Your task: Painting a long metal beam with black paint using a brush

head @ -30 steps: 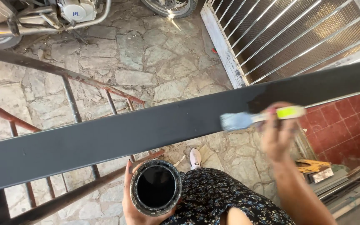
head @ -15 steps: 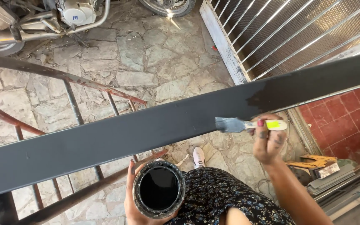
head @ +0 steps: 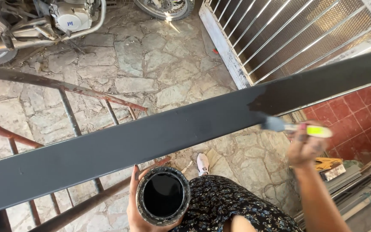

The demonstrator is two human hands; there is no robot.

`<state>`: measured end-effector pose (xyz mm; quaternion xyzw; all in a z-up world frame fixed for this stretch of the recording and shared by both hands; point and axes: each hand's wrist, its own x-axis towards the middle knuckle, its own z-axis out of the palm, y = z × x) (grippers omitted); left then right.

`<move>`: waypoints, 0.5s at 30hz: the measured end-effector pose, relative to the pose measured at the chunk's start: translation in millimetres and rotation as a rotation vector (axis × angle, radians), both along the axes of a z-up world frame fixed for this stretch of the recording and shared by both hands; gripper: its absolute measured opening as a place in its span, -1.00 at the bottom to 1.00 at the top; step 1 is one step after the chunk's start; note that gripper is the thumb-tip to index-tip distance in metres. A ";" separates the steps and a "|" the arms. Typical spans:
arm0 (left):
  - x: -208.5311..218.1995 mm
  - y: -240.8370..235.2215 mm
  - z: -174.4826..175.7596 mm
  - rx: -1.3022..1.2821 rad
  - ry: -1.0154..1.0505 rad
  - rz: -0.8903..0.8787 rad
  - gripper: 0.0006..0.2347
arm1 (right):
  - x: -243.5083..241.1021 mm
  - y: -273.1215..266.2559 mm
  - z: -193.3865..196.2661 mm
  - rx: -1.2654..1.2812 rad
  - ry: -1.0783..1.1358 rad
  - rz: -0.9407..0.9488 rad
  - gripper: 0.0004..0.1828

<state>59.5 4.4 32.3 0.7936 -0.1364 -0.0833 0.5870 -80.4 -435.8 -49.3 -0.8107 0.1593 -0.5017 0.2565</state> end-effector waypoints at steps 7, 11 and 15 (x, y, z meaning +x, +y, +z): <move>2.5 -4.9 -0.4 0.023 0.013 -0.052 0.27 | 49.7 73.5 32.7 0.012 -0.227 0.154 -0.92; 4.4 -14.0 9.0 -0.037 -0.109 -0.039 0.17 | 24.9 30.2 24.6 -0.007 0.069 0.055 -0.79; 4.3 -17.3 4.5 -0.016 -0.082 -0.035 0.19 | -7.6 -18.7 44.4 -0.044 -0.020 -0.098 -0.83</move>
